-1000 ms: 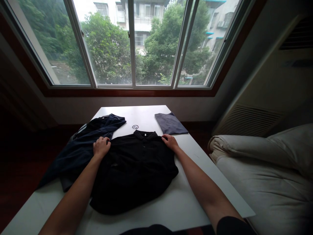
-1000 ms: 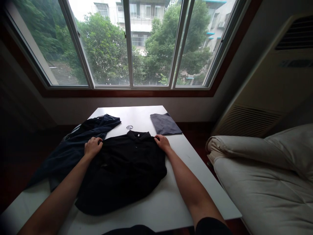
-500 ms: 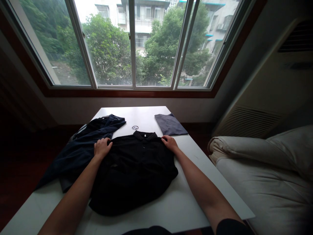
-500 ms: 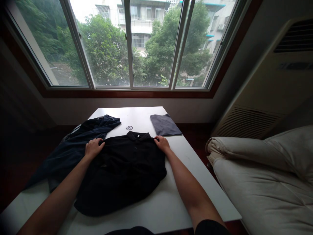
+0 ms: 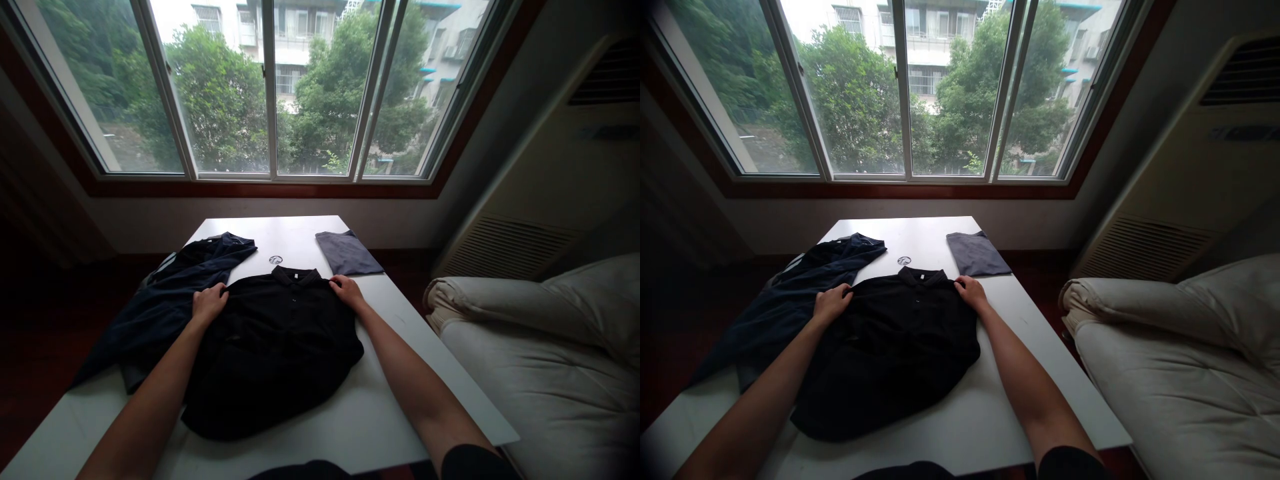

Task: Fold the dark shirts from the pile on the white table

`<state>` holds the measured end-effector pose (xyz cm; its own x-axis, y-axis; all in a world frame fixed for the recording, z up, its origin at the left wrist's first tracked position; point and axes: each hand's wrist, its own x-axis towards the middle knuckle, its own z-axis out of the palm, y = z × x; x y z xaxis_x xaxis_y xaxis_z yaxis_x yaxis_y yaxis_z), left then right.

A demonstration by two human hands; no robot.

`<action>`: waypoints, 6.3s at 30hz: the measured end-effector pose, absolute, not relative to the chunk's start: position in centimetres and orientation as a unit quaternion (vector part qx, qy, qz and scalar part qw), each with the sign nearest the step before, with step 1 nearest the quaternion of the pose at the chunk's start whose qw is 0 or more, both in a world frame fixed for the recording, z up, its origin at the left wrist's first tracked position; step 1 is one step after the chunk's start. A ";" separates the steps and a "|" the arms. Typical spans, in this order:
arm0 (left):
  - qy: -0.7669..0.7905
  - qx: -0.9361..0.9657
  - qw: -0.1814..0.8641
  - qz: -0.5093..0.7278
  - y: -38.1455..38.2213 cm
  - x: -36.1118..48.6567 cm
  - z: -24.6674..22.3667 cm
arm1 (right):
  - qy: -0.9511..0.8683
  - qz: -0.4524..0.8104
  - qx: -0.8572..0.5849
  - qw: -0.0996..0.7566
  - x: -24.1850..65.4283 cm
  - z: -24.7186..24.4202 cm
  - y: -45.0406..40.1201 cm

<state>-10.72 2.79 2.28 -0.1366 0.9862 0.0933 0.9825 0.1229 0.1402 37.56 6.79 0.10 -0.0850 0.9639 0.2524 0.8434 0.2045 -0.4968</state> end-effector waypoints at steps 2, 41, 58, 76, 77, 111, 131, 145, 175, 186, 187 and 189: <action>0.750 0.656 0.013 0.084 2.8 -10.7 2.3 | -0.728 0.112 -0.621 0.269 37.5 0.1 6.8; 0.747 0.656 0.024 0.105 2.8 -10.7 2.2 | -0.735 0.101 -0.615 0.267 37.8 -0.7 7.2; 0.744 0.659 0.025 0.108 2.9 -10.8 2.1 | -0.739 0.098 -0.604 0.281 38.1 -1.3 7.7; 0.746 0.657 0.024 0.106 2.9 -10.8 2.0 | -0.738 0.093 -0.610 0.271 38.0 -1.0 7.6; 0.746 0.657 0.024 0.106 2.9 -10.8 2.0 | -0.739 0.094 -0.610 0.271 37.9 -1.0 7.5; 0.744 0.660 0.026 0.098 2.6 -10.6 2.5 | -0.735 0.009 -0.655 0.173 37.2 -1.4 9.9; 0.746 0.658 0.025 0.103 2.7 -10.5 2.4 | -0.704 0.028 -0.673 0.226 40.3 -2.2 11.3; 0.748 0.656 0.031 0.096 2.7 -10.4 2.6 | -0.676 -0.009 -0.679 0.287 40.6 -1.7 10.2; 0.746 0.657 0.028 0.106 2.9 -10.5 2.2 | -0.690 0.011 -0.671 0.270 40.2 -2.3 10.5; 0.747 0.656 0.034 0.106 2.9 -10.6 2.2 | -0.690 0.012 -0.677 0.257 40.1 -2.0 10.3; 0.747 0.655 0.033 0.107 2.9 -10.6 2.3 | -0.689 0.013 -0.677 0.256 40.1 -2.0 10.3; 0.747 0.656 0.032 0.107 2.9 -10.6 2.3 | -0.689 0.011 -0.677 0.256 40.0 -2.0 10.3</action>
